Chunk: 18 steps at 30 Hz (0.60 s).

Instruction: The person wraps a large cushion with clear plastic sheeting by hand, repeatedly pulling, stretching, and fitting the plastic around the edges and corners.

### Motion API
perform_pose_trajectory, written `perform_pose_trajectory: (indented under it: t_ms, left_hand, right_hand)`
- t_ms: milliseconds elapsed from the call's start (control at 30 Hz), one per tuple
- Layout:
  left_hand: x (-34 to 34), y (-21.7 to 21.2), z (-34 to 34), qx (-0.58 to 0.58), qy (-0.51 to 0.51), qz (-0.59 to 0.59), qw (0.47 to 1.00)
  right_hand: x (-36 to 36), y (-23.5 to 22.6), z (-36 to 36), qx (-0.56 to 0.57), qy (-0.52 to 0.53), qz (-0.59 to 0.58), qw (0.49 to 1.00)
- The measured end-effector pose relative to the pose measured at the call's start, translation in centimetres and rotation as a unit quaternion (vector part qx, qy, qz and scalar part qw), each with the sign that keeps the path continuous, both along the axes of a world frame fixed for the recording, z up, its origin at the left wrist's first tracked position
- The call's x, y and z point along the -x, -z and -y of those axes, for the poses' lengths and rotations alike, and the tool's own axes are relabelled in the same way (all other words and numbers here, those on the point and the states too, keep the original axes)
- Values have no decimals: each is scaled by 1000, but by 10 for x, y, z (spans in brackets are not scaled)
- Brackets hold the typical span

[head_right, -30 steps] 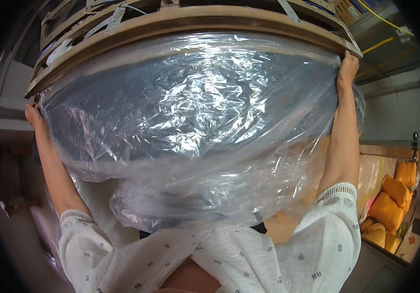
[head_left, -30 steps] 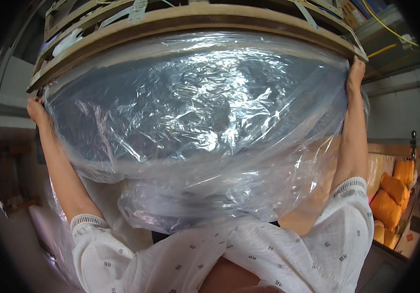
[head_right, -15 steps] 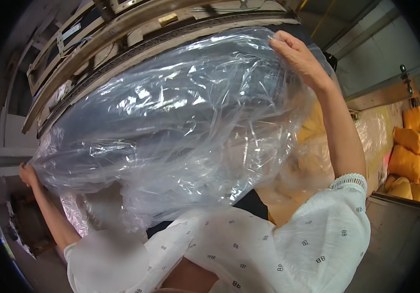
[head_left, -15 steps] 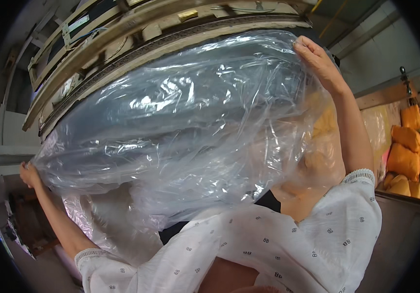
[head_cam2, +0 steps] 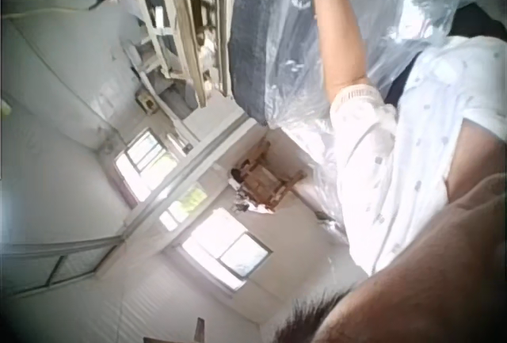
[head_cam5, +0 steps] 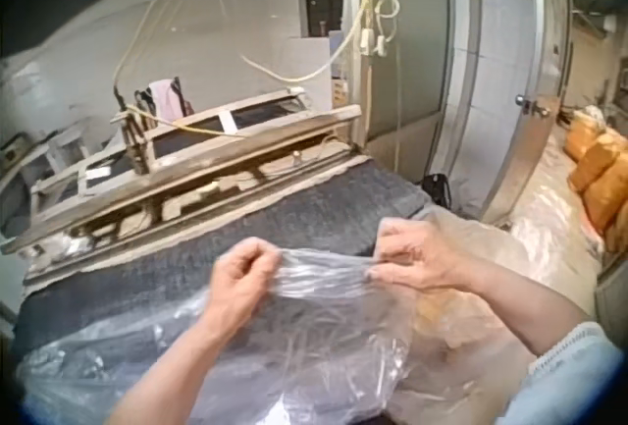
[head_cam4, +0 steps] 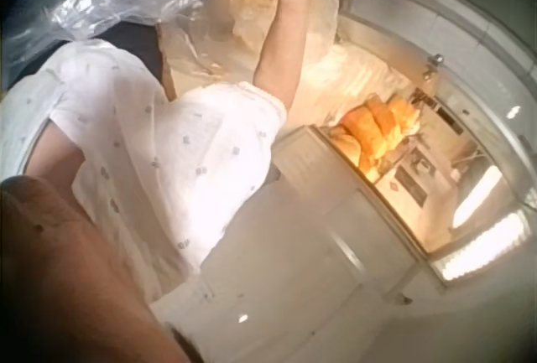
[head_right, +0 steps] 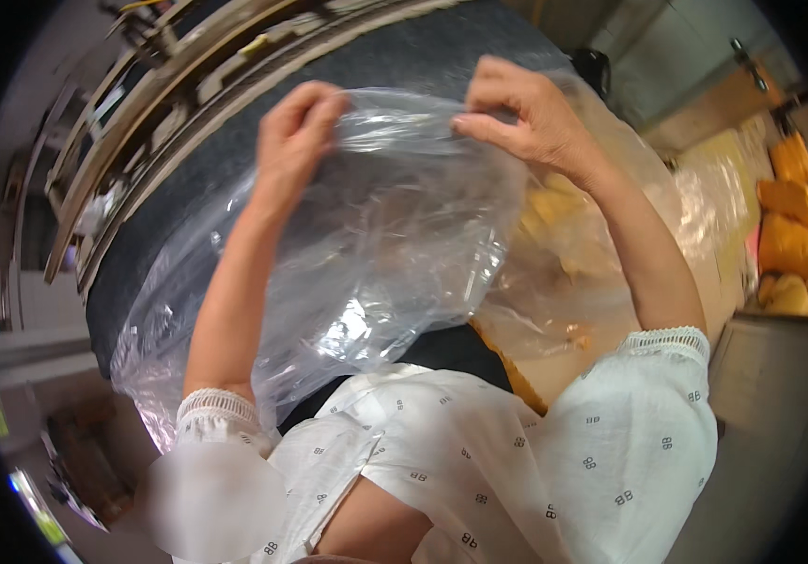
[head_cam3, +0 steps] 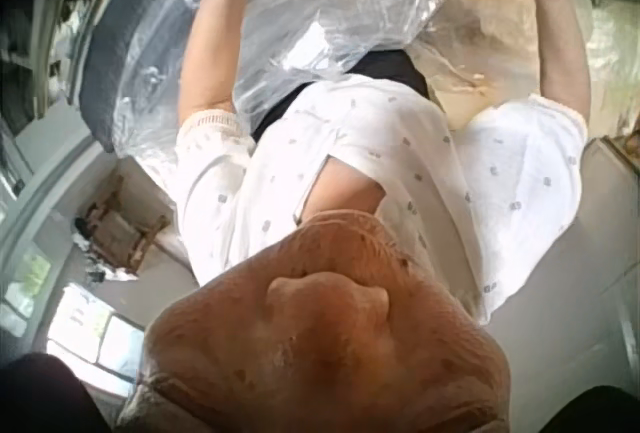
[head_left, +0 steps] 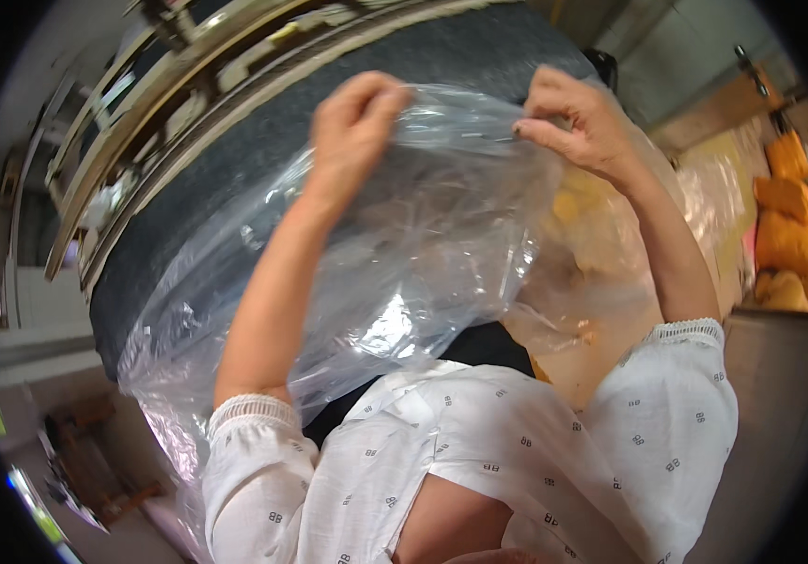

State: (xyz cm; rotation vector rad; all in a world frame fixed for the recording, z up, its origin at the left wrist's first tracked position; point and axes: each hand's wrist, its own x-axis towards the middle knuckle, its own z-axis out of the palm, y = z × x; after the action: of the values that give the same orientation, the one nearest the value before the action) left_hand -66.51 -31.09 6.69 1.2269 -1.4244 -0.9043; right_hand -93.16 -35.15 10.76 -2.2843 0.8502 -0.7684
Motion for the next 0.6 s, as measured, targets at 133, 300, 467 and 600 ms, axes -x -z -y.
perform_pose_trajectory:
  t_ms: [133, 300, 467, 600]
  left_hand:
    - [-83, 31, -21, 2, -174, 129, 976]
    - [-222, 45, -102, -5, -273, 213, 938]
    - [-401, 47, -218, -66, -419, 342, 838]
    - [-526, 60, -305, -156, -485, 415, 754]
  right_hand:
    - [153, 127, -20, 23, 66, -346, 936]
    - [336, 227, -113, -273, 68, -692, 665]
    - [439, 215, -95, -243, 120, -793, 545]
    - [323, 88, 59, 79, 447, -585, 672]
